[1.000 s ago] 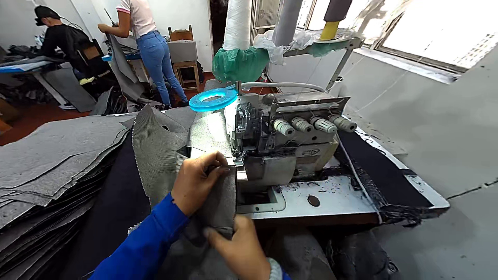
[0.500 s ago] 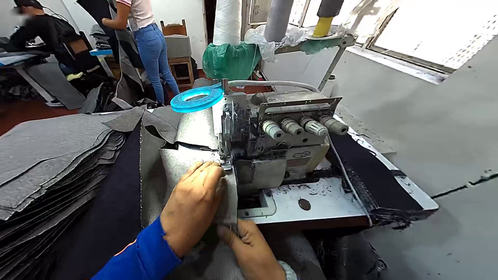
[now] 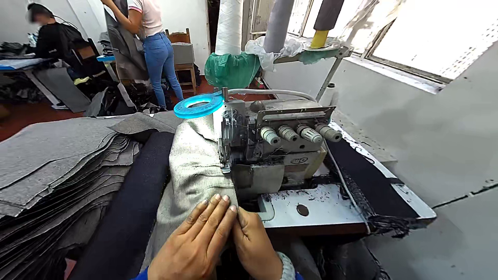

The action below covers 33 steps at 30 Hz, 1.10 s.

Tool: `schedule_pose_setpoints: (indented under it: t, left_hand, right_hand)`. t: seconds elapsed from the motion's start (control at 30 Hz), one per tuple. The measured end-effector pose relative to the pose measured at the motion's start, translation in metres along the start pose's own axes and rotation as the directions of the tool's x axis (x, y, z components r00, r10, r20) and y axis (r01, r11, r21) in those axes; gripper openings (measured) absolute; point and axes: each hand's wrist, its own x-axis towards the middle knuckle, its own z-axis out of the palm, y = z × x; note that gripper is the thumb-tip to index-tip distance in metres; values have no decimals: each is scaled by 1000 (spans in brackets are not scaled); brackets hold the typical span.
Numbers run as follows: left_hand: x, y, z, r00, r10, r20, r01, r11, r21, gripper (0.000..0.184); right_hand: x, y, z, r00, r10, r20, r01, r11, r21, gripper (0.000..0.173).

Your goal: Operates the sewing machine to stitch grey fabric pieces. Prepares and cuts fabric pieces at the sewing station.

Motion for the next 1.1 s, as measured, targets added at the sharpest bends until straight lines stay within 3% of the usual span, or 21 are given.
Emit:
schedule_pose_setpoints:
  t: [0.1,0.23,0.37,0.47,0.53,0.6,0.67,0.73,0.83,0.93,0.97,1.03,1.1]
  left_hand:
    - [13,-22,1,998,44,-46,-45,999,-25,33]
    - [27,-54,3,995,83,-50,-90,985,-147,28]
    - [29,-77,16,992,125,-34,-129,975,-182,26]
    - [26,-80,23,990,138,-29,-140,986,-92,28]
    - [18,-66,21,1000,12,-7,-12,1000,-18,29]
    - [-4,-45,24,969,-246,-22,246,969,9,38]
    - [-34,-37,41,860,-500,-98,502,865,1,53]
    - [-47,-48,61,723,-688,-60,690,724,13,73]
    - [-30,-94,98,556,-809,190,831,542,-126,92]
    - [10,-147,134,498,-801,331,847,368,-383,52]
    - [20,-157,131,509,-757,409,851,372,-372,51]
    - [31,-175,117,530,-638,559,827,534,-175,52]
    - [34,-187,72,490,-563,666,724,688,49,45]
  right_hand:
    - [7,0,10,990,-100,-104,80,980,-180,29]
    - [22,0,18,973,-147,-178,98,961,-258,34]
    - [23,0,20,976,-211,-56,184,933,-309,34]
    - [4,14,28,966,-257,-12,241,923,-301,36]
    - [-2,24,24,960,-268,-83,220,901,-374,38]
    - [-7,39,13,950,-284,-129,188,852,-489,38]
    - [-14,63,0,938,-331,-106,184,729,-659,39]
    - [-19,84,-1,914,-404,-47,185,516,-836,40]
    - [-19,73,5,971,-238,12,121,449,-885,49]
    - [-10,51,-2,987,131,97,17,508,-861,58]
    - [-8,50,-4,967,224,121,-10,510,-860,60]
    - [-5,50,-9,912,374,166,-53,510,-858,63]
    - [-6,50,-12,885,420,200,-54,520,-853,60]
